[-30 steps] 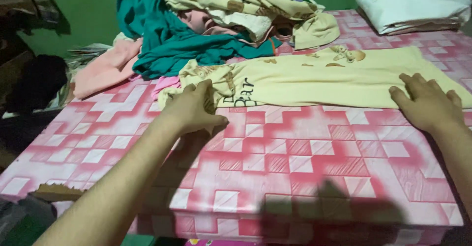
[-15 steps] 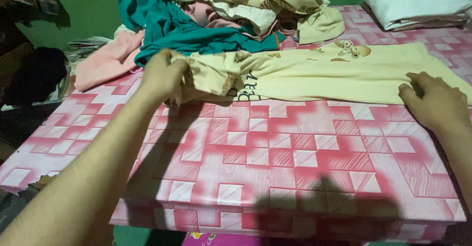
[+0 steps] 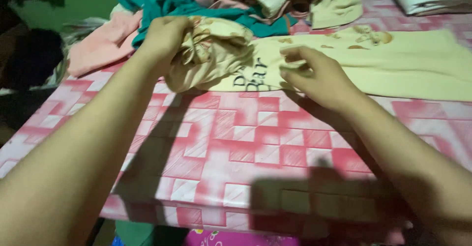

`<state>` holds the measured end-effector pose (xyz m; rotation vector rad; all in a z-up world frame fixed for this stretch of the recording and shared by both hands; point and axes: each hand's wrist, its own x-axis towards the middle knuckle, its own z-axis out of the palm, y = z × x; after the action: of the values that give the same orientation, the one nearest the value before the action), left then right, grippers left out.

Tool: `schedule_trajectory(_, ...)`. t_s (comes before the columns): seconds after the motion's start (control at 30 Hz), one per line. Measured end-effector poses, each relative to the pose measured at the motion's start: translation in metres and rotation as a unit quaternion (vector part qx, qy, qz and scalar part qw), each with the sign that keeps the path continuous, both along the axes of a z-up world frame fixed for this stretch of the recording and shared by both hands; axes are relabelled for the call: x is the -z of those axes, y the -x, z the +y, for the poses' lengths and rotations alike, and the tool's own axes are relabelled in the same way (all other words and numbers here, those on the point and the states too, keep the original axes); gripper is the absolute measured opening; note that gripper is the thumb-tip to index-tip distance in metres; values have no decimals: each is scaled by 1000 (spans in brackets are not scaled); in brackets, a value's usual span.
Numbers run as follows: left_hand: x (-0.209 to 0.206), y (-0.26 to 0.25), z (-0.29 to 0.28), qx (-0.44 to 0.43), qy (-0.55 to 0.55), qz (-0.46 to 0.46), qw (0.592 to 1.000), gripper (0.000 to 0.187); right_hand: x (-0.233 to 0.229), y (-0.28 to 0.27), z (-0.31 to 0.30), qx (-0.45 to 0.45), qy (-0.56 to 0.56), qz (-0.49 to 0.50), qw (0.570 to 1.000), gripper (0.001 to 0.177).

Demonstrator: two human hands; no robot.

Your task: The person is folding a yellow shirt with a bear print on a bed.

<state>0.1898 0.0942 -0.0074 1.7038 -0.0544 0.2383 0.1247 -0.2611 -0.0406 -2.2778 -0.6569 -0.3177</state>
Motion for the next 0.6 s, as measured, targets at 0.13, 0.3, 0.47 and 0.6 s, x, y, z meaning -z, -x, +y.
schedule_trajectory(0.13,-8,10,-2,70,43,6,997,27,-13,-20,63,-42,-28,12,999,88)
schedule_trajectory(0.3,-10,24,-3,156,36,-10,987,39,1,-91,74,-69,-28,-106,992,42)
schedule_trajectory(0.47,2,32,-2,167,-101,-100,976,45,-34,-132,69,-5,-218,108,970,31)
schedule_trajectory(0.6,-4,61,-3,110,-352,-209,906,72,-46,-159,54,-87,-306,110,942,22)
